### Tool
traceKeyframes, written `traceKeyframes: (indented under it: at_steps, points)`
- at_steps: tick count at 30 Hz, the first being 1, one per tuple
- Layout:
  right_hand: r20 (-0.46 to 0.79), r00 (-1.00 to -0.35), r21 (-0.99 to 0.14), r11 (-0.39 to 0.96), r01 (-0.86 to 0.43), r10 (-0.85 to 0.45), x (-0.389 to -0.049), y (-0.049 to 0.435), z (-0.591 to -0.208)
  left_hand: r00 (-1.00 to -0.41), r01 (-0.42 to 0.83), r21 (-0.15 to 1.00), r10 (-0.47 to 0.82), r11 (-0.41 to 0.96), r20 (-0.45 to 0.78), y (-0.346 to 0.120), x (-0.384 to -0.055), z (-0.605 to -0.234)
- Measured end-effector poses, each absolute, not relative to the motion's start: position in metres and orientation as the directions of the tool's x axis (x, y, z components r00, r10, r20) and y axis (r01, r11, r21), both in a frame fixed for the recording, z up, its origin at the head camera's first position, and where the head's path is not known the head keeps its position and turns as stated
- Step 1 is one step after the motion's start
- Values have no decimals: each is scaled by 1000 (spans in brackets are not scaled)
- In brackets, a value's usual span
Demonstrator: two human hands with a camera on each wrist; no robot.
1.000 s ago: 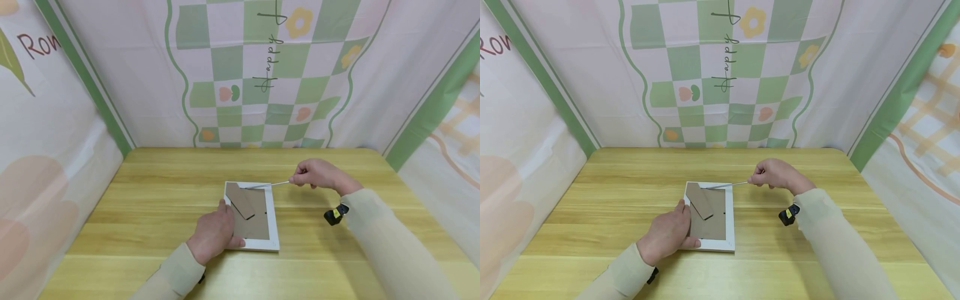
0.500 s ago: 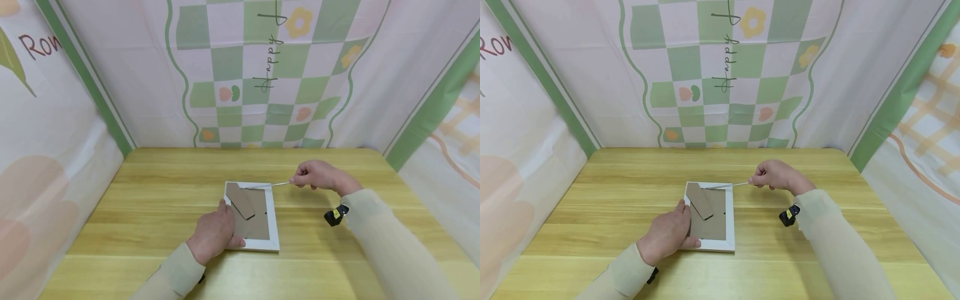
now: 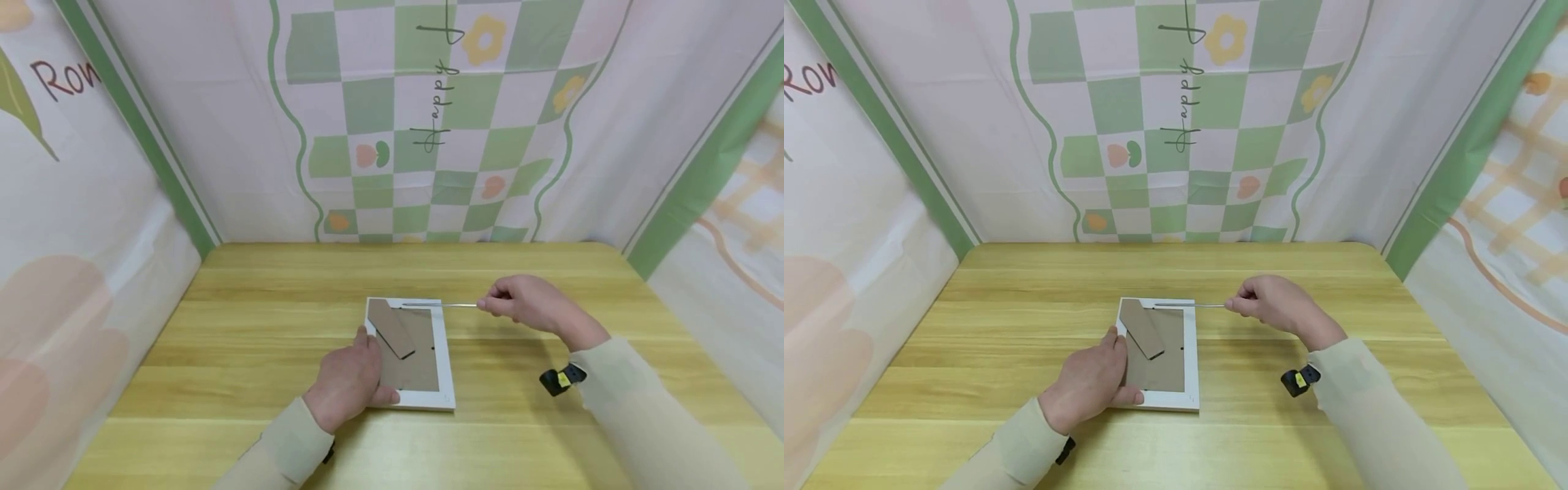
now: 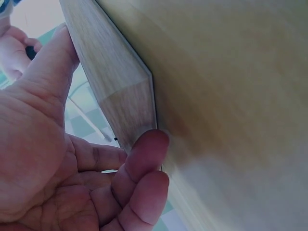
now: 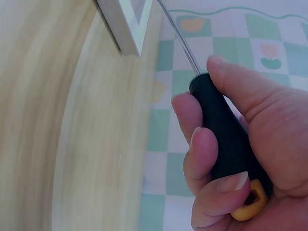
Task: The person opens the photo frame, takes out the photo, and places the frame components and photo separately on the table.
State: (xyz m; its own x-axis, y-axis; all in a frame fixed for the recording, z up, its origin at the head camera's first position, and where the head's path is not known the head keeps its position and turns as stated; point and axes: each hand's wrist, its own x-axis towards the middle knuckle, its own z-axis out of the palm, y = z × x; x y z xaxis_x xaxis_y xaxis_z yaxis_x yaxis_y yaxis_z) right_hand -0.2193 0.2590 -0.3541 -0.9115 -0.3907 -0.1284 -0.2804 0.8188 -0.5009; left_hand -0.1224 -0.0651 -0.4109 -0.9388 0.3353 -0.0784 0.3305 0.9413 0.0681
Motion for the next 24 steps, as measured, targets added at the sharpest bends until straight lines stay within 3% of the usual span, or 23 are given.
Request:
traceKeyframes:
  at_steps: [11, 24]
  points:
    - [-85, -932, -515, 816, -262, -353, -198, 248, -363, -942, 325, 70, 329, 943, -62, -66, -121, -411]
    - [-58, -945, -541, 806, -240, -320, -188, 243, -374, -952, 304, -14, 304, 953, 33, -63, -117, -415]
